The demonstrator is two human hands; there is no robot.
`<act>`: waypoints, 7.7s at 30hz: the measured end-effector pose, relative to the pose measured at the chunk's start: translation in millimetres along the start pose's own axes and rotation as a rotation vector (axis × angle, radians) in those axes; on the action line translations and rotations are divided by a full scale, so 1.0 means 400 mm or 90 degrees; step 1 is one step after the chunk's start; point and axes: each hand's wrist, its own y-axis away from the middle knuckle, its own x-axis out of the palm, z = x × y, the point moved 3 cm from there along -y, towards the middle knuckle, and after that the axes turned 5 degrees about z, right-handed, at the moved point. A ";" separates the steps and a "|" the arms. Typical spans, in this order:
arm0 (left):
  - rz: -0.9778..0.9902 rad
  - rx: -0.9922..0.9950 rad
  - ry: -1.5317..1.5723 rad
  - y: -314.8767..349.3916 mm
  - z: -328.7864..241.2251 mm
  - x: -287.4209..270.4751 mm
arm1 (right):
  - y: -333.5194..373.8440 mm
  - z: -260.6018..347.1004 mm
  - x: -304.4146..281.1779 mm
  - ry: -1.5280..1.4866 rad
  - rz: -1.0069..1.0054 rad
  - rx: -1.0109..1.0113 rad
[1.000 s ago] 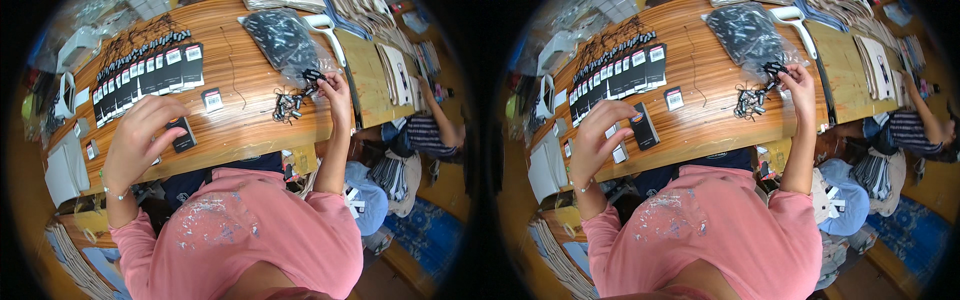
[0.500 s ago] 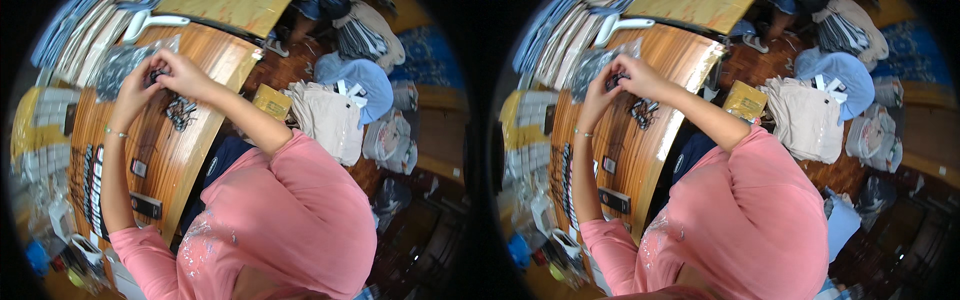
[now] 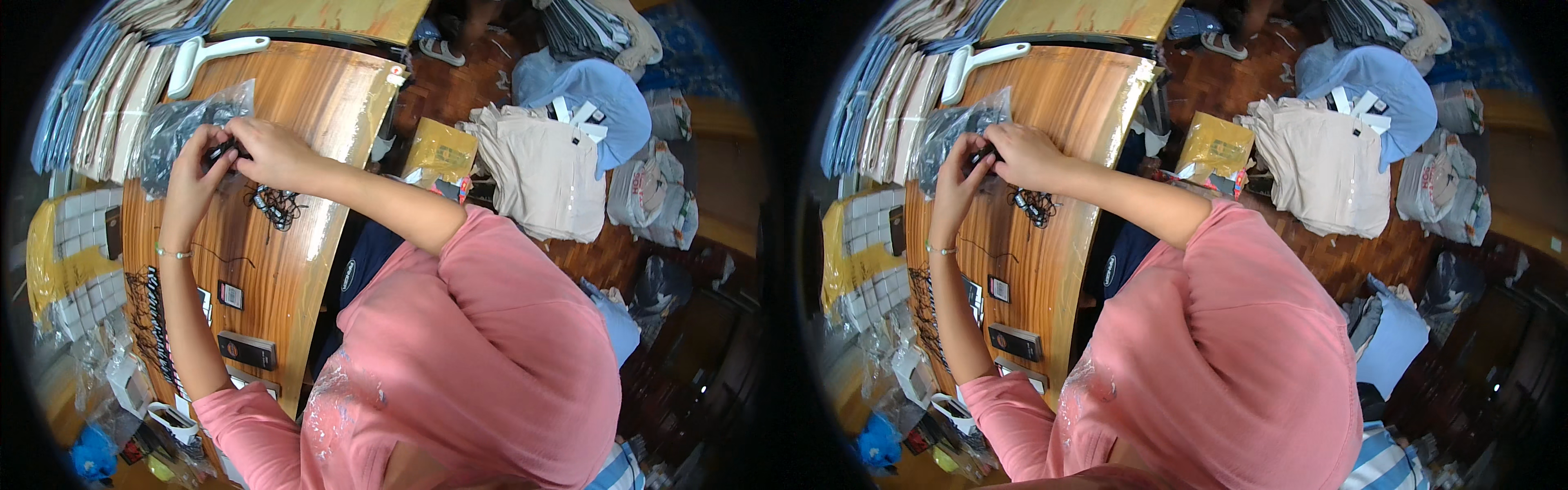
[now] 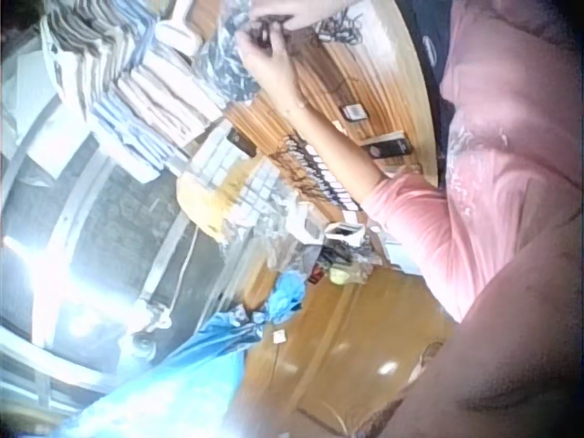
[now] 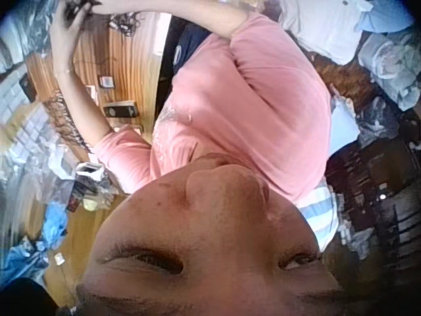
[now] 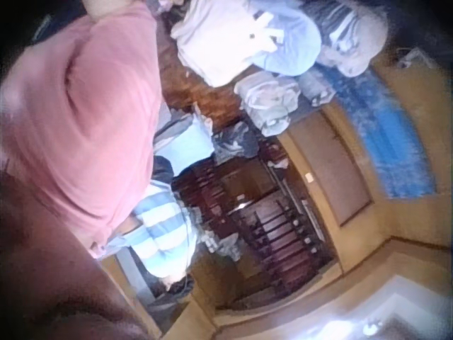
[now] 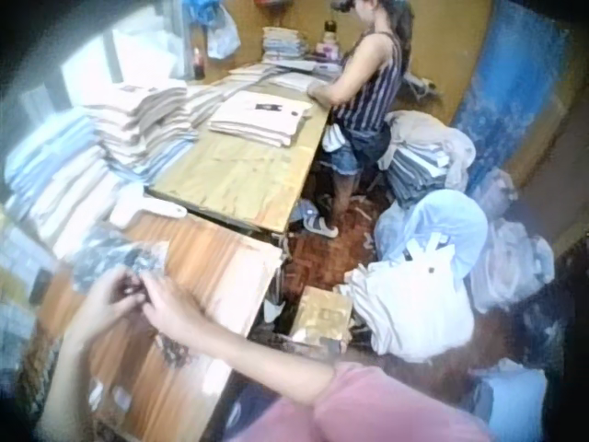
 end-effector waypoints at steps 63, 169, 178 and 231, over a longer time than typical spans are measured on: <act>0.008 0.089 -0.526 -0.015 -0.011 0.078 | 0.144 -0.023 0.107 0.436 -0.034 -0.180; -0.414 -0.035 0.260 0.033 0.114 -0.196 | -0.311 0.141 0.066 0.129 0.352 -0.158; -0.403 -0.012 0.269 0.040 0.121 -0.182 | -0.293 0.119 0.088 0.089 0.476 -0.090; -0.311 -0.053 -0.389 0.059 0.016 -0.110 | -0.170 -0.062 0.055 0.184 0.165 -0.111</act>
